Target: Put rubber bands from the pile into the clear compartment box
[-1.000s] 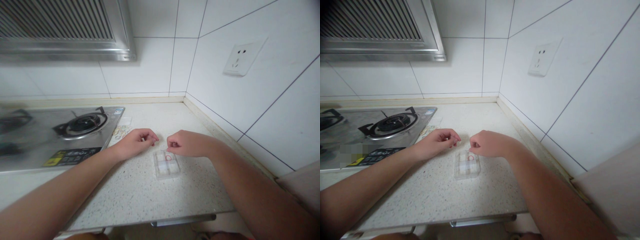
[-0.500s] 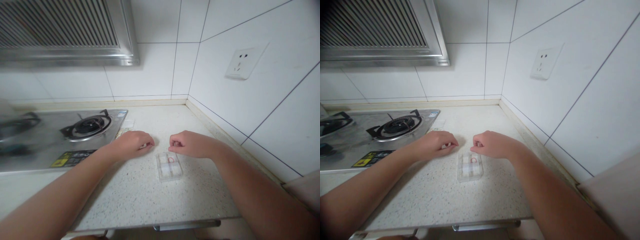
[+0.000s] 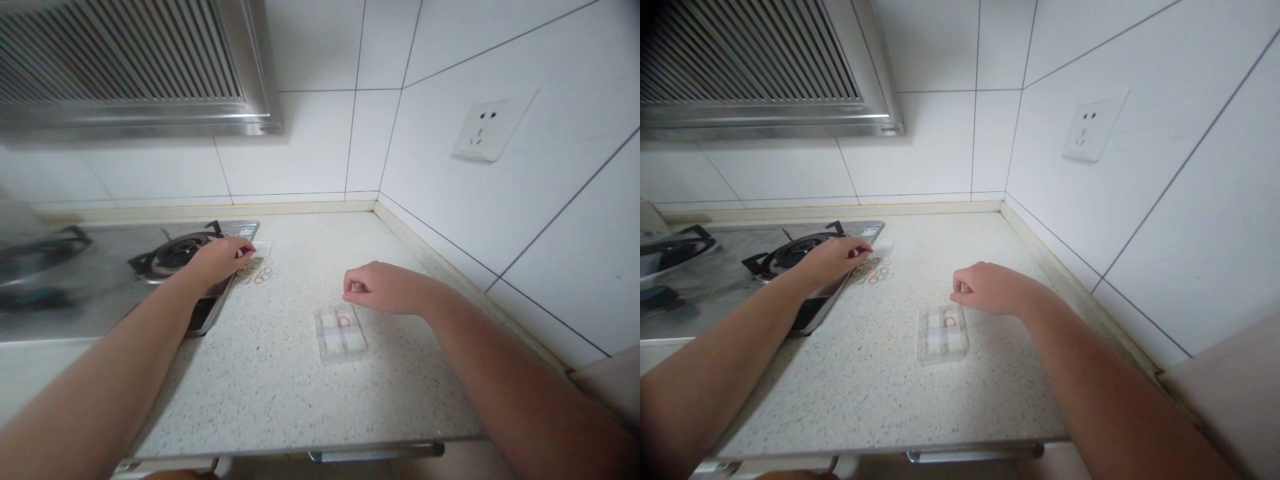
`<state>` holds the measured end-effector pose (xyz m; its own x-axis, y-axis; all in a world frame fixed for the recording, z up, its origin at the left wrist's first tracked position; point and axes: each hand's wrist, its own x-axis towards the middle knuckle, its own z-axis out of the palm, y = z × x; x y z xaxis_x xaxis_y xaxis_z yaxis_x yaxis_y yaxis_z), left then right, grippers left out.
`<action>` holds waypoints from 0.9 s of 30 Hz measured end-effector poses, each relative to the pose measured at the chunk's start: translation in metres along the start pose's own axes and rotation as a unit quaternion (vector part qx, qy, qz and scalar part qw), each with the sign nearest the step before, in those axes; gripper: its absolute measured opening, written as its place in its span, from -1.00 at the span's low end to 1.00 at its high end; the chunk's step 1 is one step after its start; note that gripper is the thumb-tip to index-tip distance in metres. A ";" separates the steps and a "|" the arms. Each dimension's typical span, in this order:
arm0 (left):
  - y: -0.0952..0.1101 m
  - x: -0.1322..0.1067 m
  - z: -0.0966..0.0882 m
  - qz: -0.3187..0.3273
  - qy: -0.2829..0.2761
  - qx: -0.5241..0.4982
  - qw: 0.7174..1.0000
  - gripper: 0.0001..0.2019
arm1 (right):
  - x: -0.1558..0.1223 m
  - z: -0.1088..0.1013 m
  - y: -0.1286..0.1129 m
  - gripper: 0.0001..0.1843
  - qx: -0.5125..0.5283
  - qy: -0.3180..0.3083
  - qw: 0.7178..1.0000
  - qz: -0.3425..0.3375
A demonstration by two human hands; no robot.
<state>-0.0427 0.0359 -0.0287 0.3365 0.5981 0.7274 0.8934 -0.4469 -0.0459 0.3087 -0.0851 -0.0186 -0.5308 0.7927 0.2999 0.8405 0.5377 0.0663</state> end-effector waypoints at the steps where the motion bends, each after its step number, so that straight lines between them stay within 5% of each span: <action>1: -0.001 0.000 0.002 0.008 -0.008 -0.005 1.000 -0.71 | 0.000 0.000 0.000 -0.75 -0.001 0.003 1.000 -0.001; 7: 0.001 0.002 0.011 0.055 -0.029 -0.005 0.998 -0.71 | -0.001 0.001 -0.002 -0.75 -0.009 0.006 1.000 -0.006; 27: 0.008 0.004 0.012 0.049 -0.040 0.050 0.997 -0.74 | 0.000 0.004 -0.002 -0.78 -0.008 0.012 1.000 -0.021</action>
<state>-0.0305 0.0424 -0.0347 0.4423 0.6080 0.6593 0.8790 -0.4399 -0.1839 0.3064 -0.0852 -0.0222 -0.5631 0.7619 0.3201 0.8191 0.5658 0.0944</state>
